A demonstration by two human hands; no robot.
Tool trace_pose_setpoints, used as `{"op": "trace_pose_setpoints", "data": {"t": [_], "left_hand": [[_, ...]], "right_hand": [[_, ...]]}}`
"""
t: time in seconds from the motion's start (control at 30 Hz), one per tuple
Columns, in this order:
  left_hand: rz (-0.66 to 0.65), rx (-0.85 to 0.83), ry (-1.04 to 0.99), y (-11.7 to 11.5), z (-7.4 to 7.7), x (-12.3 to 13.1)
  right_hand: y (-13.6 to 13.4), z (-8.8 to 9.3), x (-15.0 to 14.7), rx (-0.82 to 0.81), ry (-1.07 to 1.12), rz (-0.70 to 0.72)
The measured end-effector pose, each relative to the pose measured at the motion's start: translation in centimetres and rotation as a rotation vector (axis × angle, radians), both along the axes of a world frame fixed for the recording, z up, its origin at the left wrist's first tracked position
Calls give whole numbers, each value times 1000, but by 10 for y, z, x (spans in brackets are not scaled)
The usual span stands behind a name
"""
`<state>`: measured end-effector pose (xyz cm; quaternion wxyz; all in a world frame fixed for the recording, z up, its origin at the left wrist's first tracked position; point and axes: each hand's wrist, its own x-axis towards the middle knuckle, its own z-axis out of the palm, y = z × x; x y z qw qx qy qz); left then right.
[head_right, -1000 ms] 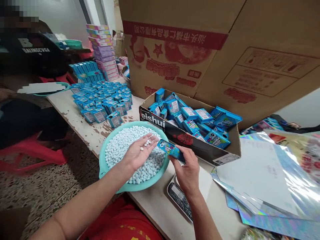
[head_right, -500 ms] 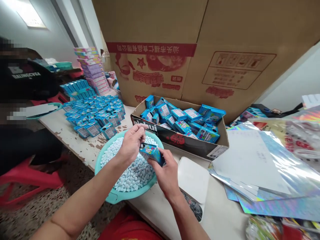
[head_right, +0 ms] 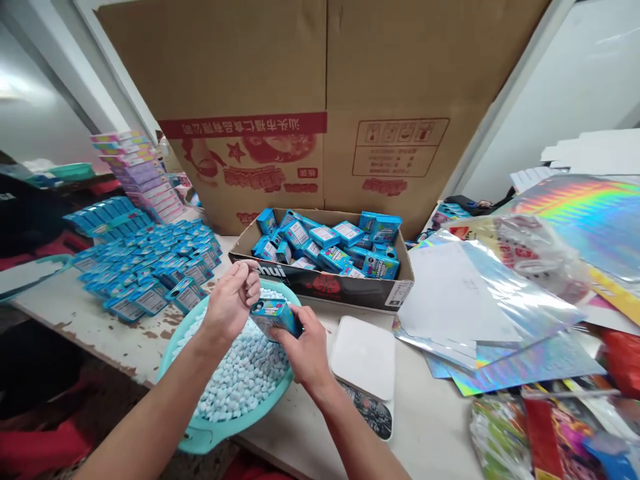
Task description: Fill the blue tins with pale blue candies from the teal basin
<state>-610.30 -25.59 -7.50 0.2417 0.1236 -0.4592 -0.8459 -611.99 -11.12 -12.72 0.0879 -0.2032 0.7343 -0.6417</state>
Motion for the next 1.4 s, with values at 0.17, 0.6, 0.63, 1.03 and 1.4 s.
{"op": "trace_pose_setpoints", "data": {"t": [0.17,0.6,0.63,1.03,1.4], "left_hand": [[76,-436,-193,-25,-14,12],[21,-918,-357,-39,19,76],[202,-940,-446,-54,20,85],[578,-882,-1326,-237,-150,120],[269,-819,-1080,-248,-124,96]], "right_hand": [[17,-15,-14,-200,-164,21],[-3,-3,-19,-188,70,193],[2,-1,-32,-165,122,127],[-2,8,-239,902,596,-48],[-71,-26,-280,1237,614,33]]}}
